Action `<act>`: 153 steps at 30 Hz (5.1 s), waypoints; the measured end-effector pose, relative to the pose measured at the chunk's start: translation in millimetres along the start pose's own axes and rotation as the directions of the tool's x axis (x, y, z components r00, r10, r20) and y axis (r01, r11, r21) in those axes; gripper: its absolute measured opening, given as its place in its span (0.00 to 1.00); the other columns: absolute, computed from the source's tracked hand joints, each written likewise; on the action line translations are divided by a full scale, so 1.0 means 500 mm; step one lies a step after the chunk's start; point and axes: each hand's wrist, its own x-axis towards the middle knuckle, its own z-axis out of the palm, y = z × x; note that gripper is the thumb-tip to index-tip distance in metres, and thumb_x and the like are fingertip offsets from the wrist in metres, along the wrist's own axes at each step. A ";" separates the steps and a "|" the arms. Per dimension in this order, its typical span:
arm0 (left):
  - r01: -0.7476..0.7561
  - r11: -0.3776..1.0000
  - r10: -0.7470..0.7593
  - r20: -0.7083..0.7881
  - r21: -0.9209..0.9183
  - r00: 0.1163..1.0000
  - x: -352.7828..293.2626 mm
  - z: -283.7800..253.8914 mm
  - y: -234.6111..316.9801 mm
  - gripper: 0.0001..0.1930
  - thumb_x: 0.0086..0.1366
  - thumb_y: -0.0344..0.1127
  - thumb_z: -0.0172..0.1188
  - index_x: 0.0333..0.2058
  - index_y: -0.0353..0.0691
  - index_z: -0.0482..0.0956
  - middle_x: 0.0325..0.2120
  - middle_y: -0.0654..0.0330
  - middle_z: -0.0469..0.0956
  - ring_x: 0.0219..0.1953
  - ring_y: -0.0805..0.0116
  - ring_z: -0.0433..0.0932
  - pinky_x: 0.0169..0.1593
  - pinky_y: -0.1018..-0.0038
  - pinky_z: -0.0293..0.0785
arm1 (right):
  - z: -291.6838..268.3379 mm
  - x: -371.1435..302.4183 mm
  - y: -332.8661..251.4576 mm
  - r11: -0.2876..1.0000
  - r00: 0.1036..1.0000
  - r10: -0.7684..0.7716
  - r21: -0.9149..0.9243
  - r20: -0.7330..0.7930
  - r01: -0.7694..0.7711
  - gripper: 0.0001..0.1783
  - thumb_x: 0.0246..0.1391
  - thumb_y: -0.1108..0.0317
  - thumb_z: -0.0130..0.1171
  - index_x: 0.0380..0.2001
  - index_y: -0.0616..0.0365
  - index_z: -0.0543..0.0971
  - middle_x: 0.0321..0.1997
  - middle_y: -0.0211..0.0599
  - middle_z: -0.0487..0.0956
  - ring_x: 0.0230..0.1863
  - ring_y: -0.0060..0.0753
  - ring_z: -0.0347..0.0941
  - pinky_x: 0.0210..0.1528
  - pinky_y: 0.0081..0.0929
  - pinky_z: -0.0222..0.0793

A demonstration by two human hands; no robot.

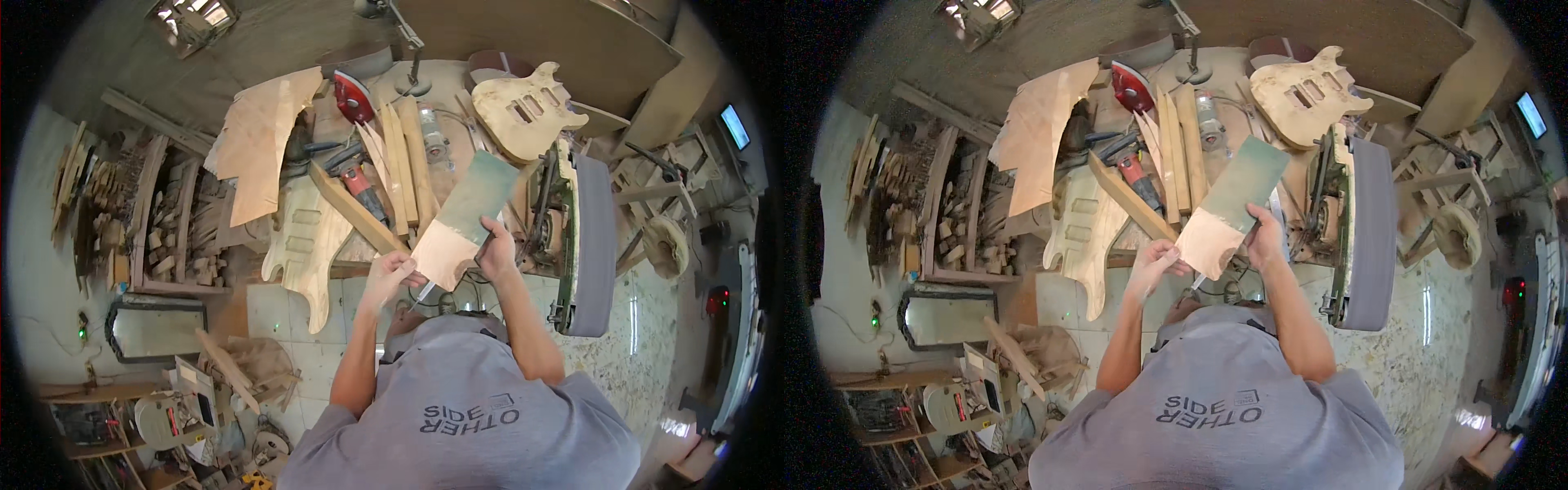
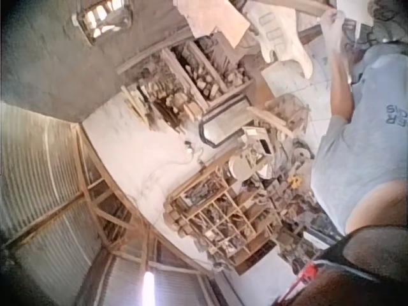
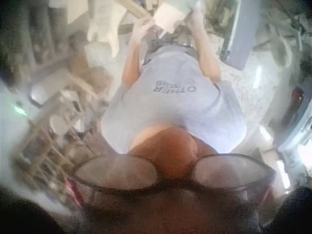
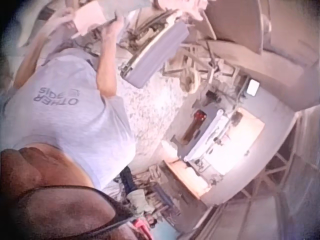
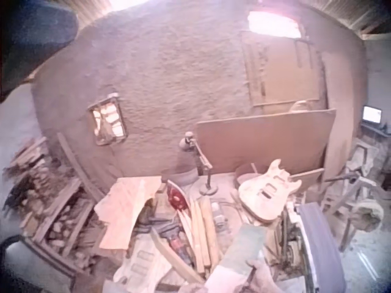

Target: The person holds a wooden plank and checks it with a metal straight edge. They then sand the plank and other wooden guitar parts using a stationary belt sander and a hand-held sanding block. Finally, they pick up two wooden guitar bodies.

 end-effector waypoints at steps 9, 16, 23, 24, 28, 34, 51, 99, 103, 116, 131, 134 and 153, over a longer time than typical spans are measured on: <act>-0.217 0.759 0.289 -0.019 0.614 0.957 -0.091 0.128 0.133 0.13 0.68 0.37 0.62 0.37 0.30 0.83 0.27 0.56 0.85 0.31 0.73 0.83 0.39 0.76 0.79 | 0.041 -0.014 0.015 0.988 0.991 0.097 0.112 0.092 -0.107 0.28 0.69 0.45 0.44 0.58 0.57 0.73 0.52 0.39 0.80 0.51 0.40 0.78 0.57 0.41 0.73; -0.294 0.715 0.318 0.079 0.634 0.945 -0.093 0.158 0.149 0.12 0.65 0.36 0.65 0.36 0.30 0.83 0.27 0.53 0.85 0.29 0.73 0.84 0.35 0.75 0.79 | 0.041 -0.005 -0.004 0.987 0.988 0.145 -0.071 0.049 -0.141 0.36 0.67 0.37 0.44 0.63 0.56 0.69 0.57 0.38 0.78 0.55 0.39 0.76 0.61 0.40 0.69; -0.343 0.793 0.395 0.003 0.504 0.919 -0.074 0.154 0.131 0.10 0.63 0.33 0.67 0.37 0.30 0.83 0.26 0.58 0.84 0.27 0.75 0.80 0.34 0.76 0.76 | 0.102 -0.030 -0.041 0.996 0.997 0.061 -0.074 0.052 -0.057 0.40 0.64 0.32 0.43 0.63 0.55 0.69 0.56 0.38 0.78 0.54 0.40 0.76 0.59 0.42 0.70; -0.349 0.784 0.413 -0.013 0.513 0.910 -0.076 0.158 0.131 0.10 0.63 0.32 0.67 0.38 0.29 0.83 0.26 0.58 0.84 0.29 0.75 0.81 0.35 0.76 0.77 | 0.104 -0.029 -0.042 0.998 0.996 0.053 -0.047 0.073 -0.049 0.40 0.64 0.32 0.43 0.63 0.55 0.69 0.56 0.38 0.78 0.54 0.40 0.76 0.59 0.43 0.71; -0.326 0.827 0.395 -0.059 0.459 0.917 -0.093 0.154 0.110 0.11 0.67 0.31 0.63 0.43 0.28 0.81 0.34 0.58 0.85 0.37 0.75 0.82 0.45 0.76 0.78 | 0.119 -0.050 -0.054 0.991 0.978 -0.004 0.131 0.209 -0.024 0.30 0.69 0.43 0.44 0.62 0.53 0.68 0.56 0.36 0.78 0.54 0.38 0.76 0.59 0.42 0.71; -0.323 0.934 0.349 -0.204 0.151 0.915 -0.118 0.107 0.100 0.13 0.71 0.31 0.57 0.48 0.27 0.79 0.37 0.59 0.83 0.35 0.75 0.81 0.42 0.79 0.77 | 0.133 -0.126 -0.048 0.962 0.908 -0.246 0.199 0.340 0.186 0.28 0.69 0.50 0.49 0.64 0.55 0.67 0.62 0.37 0.74 0.62 0.39 0.71 0.66 0.43 0.65; -0.892 0.061 0.930 0.300 0.448 0.214 -0.204 0.101 0.198 0.09 0.54 0.19 0.66 0.35 0.36 0.85 0.35 0.55 0.85 0.43 0.56 0.85 0.49 0.69 0.81 | 0.027 -0.495 -0.125 0.576 0.647 -0.761 0.509 0.049 0.640 0.31 0.61 0.46 0.48 0.53 0.64 0.73 0.44 0.45 0.78 0.48 0.47 0.73 0.65 0.51 0.64; -0.128 0.524 0.417 -0.122 0.842 0.901 0.155 0.661 0.073 0.14 0.59 0.31 0.66 0.43 0.35 0.83 0.37 0.49 0.82 0.39 0.56 0.81 0.46 0.66 0.76 | -0.522 -0.274 -0.576 0.904 0.933 -0.354 -0.278 -0.059 0.325 0.19 0.65 0.55 0.57 0.46 0.62 0.76 0.36 0.43 0.83 0.23 0.35 0.81 0.20 0.22 0.80; -0.434 0.203 0.615 0.231 0.878 0.754 0.165 0.705 0.062 0.15 0.66 0.34 0.59 0.49 0.36 0.81 0.61 0.45 0.70 0.58 0.49 0.74 0.60 0.60 0.70 | -0.532 -0.279 -0.568 0.890 0.921 -0.382 -0.299 -0.079 0.344 0.22 0.64 0.55 0.57 0.49 0.64 0.73 0.37 0.43 0.83 0.26 0.35 0.82 0.19 0.20 0.79; -0.618 0.513 0.314 0.540 0.595 0.781 0.215 0.697 0.054 0.25 0.76 0.44 0.41 0.65 0.38 0.67 0.66 0.53 0.66 0.72 0.56 0.57 0.72 0.66 0.52 | -0.507 -0.296 -0.556 0.812 0.900 -0.410 -0.509 -0.151 0.285 0.24 0.63 0.50 0.58 0.49 0.60 0.74 0.37 0.37 0.81 0.26 0.30 0.80 0.23 0.22 0.77; -0.549 0.621 0.426 0.347 0.560 0.836 0.182 0.753 0.177 0.26 0.71 0.50 0.52 0.58 0.36 0.75 0.52 0.49 0.80 0.56 0.59 0.78 0.61 0.68 0.69 | -0.484 -0.272 -0.747 0.786 0.876 -0.471 -0.405 0.098 0.468 0.19 0.64 0.59 0.59 0.53 0.56 0.77 0.39 0.29 0.83 0.30 0.19 0.79 0.22 0.18 0.76; -0.575 0.438 0.313 0.483 0.691 0.818 0.149 0.746 0.232 0.29 0.52 0.41 0.71 0.52 0.34 0.79 0.42 0.49 0.84 0.43 0.62 0.83 0.50 0.67 0.76 | -0.451 -0.285 -0.799 0.685 0.799 -0.538 -0.413 0.269 0.601 0.21 0.66 0.56 0.57 0.57 0.55 0.74 0.42 0.26 0.82 0.35 0.19 0.79 0.27 0.17 0.75; -0.721 0.032 0.649 0.534 0.692 0.541 0.026 0.800 0.068 0.25 0.61 0.44 0.63 0.53 0.34 0.76 0.60 0.42 0.70 0.62 0.46 0.70 0.65 0.59 0.66 | -0.332 0.007 -0.685 0.820 0.818 -0.566 0.028 -0.106 0.571 0.24 0.63 0.63 0.62 0.56 0.66 0.70 0.53 0.45 0.78 0.49 0.39 0.79 0.52 0.42 0.78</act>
